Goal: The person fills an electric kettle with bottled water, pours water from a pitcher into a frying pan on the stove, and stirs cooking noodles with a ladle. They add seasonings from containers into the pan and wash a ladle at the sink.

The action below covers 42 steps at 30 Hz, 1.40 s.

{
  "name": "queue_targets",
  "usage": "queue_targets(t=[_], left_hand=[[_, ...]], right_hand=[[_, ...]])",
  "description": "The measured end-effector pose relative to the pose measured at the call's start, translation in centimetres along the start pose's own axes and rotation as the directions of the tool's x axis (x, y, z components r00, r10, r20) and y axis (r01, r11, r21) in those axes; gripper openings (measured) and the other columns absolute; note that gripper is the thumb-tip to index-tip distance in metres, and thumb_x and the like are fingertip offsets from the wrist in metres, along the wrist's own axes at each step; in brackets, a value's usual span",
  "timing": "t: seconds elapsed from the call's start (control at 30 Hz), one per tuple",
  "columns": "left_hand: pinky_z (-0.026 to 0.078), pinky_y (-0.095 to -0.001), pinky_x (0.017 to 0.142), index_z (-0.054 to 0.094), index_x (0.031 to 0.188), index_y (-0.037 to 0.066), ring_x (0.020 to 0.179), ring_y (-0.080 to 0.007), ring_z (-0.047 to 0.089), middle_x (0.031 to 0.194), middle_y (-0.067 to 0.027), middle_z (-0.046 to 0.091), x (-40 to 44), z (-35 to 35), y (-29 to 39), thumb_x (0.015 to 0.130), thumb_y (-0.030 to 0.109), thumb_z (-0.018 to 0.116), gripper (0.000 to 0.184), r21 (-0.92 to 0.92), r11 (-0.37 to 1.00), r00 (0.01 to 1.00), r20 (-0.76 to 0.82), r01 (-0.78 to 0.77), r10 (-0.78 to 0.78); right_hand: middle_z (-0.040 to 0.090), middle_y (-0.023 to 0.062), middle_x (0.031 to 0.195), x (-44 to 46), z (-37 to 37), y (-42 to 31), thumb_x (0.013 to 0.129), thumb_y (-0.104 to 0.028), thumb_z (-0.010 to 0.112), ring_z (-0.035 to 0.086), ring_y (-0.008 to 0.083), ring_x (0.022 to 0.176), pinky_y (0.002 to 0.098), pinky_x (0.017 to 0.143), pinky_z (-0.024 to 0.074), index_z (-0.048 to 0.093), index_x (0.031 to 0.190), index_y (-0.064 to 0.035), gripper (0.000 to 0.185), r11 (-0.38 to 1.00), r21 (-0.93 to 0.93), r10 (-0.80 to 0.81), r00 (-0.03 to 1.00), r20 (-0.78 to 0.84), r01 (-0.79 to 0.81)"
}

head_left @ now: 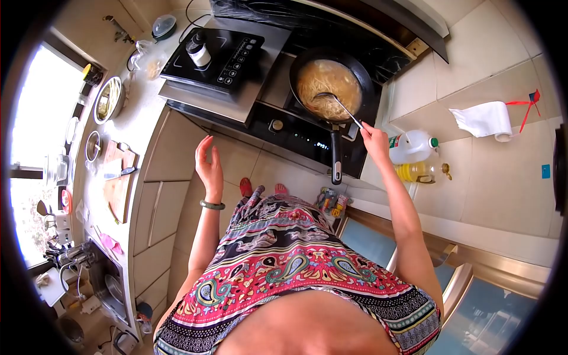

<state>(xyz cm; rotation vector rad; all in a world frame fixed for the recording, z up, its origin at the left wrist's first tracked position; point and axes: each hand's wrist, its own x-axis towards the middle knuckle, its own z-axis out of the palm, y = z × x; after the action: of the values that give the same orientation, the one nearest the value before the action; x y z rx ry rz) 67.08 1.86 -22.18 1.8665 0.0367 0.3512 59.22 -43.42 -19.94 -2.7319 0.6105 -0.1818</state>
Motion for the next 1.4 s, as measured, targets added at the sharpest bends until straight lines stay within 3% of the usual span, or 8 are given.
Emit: queue_targets(t=[0.07,0.17,0.33,0.4,0.6,0.63,1.17,1.4], left_hand=[[0.043,-0.0312,0.094,0.064,0.114,0.007,0.113,-0.0217,0.057,0.123,-0.0083,0.061,0.1,-0.2,0.3,0.091,0.004,0.058,0.023,0.007,1.0,1.0,-0.007,0.003,-0.002],[0.043,-0.0313,0.092,0.064,0.114,0.007,0.112,-0.0217,0.057,0.123,-0.0082,0.061,0.0,-0.4,0.2,0.091,0.004,0.058,0.024,0.046,0.999,1.0,-0.004,0.022,-0.022],[0.044,-0.0311,0.092,0.064,0.113,0.007,0.112,-0.0218,0.057,0.122,-0.0081,0.062,-0.1,0.0,-0.4,0.091,0.004,0.058,0.023,0.012,1.0,1.0,-0.008,-0.009,0.009],[0.044,-0.0311,0.093,0.064,0.113,0.007,0.112,-0.022,0.057,0.122,-0.0085,0.062,-0.2,0.1,-0.2,0.091,0.004,0.058,0.023,0.008,1.0,1.0,-0.006,-0.008,0.009],[0.042,-0.0312,0.096,0.062,0.116,0.007,0.113,-0.0181,0.057,0.122,-0.0055,0.062,0.1,-0.1,-0.7,0.092,0.006,0.058,0.024,0.002,1.0,1.0,0.01,-0.021,0.021],[0.04,-0.031,0.096,0.06,0.12,0.008,0.113,-0.0139,0.057,0.123,-0.0017,0.063,0.1,-0.1,-1.1,0.094,0.008,0.058,0.026,0.014,0.999,0.999,0.017,-0.041,0.041],[0.041,-0.0297,0.094,0.061,0.119,0.007,0.112,-0.0142,0.057,0.123,-0.0025,0.063,0.4,0.2,-0.7,0.094,0.007,0.057,0.025,0.007,0.999,0.999,0.018,-0.034,0.034],[0.043,-0.0304,0.094,0.064,0.112,0.005,0.113,-0.0213,0.057,0.123,-0.0092,0.061,0.1,-0.5,-0.1,0.091,0.002,0.058,0.022,-0.033,0.999,1.0,-0.026,-0.005,0.004]], right_hand=[[0.066,0.0176,0.074,0.1,0.0,0.5,0.088,-0.029,0.064,0.065,0.0321,0.067,0.0382,0.063,0.0491,0.07,0.111,-0.0144,0.028,0.97,0.223,0.088,0.995,0.044,-0.096],[0.066,0.0176,0.073,-0.6,-0.2,0.1,0.088,-0.028,0.064,0.065,0.0304,0.065,0.0371,0.062,0.0489,0.07,0.112,-0.0149,0.028,0.961,0.259,0.083,0.993,0.083,-0.102],[0.065,0.0189,0.073,-1.2,0.6,-2.2,0.088,-0.03,0.063,0.064,0.0363,0.067,0.0421,0.061,0.0502,0.071,0.11,-0.0177,0.027,0.989,0.147,0.001,0.999,0.039,-0.006],[0.064,0.0197,0.072,-1.2,0.1,-3.2,0.087,-0.028,0.063,0.063,0.0389,0.068,0.046,0.06,0.0511,0.071,0.11,-0.0185,0.026,0.996,-0.07,-0.057,0.998,0.01,0.057],[0.066,0.0176,0.071,-0.8,0.5,-2.4,0.088,-0.026,0.061,0.064,0.037,0.066,0.047,0.06,0.0519,0.07,0.113,-0.0203,0.027,0.969,-0.17,-0.186,0.982,-0.016,0.18],[0.066,0.0176,0.071,-0.5,0.7,-2.2,0.088,-0.026,0.061,0.064,0.037,0.066,0.047,0.06,0.0519,0.07,0.113,-0.0203,0.027,0.969,-0.17,-0.187,0.982,-0.017,0.182],[0.068,0.0164,0.074,2.4,0.4,0.2,0.089,-0.028,0.059,0.067,0.0359,0.072,0.0478,0.063,0.0537,0.067,0.116,-0.0209,0.029,0.953,-0.299,-0.054,0.997,-0.048,0.037],[0.068,0.0185,0.083,2.4,-0.1,3.1,0.088,-0.029,0.062,0.066,0.0368,0.078,0.0456,0.069,0.0513,0.07,0.113,-0.0186,0.029,0.992,0.089,0.096,0.99,-0.101,-0.087]])
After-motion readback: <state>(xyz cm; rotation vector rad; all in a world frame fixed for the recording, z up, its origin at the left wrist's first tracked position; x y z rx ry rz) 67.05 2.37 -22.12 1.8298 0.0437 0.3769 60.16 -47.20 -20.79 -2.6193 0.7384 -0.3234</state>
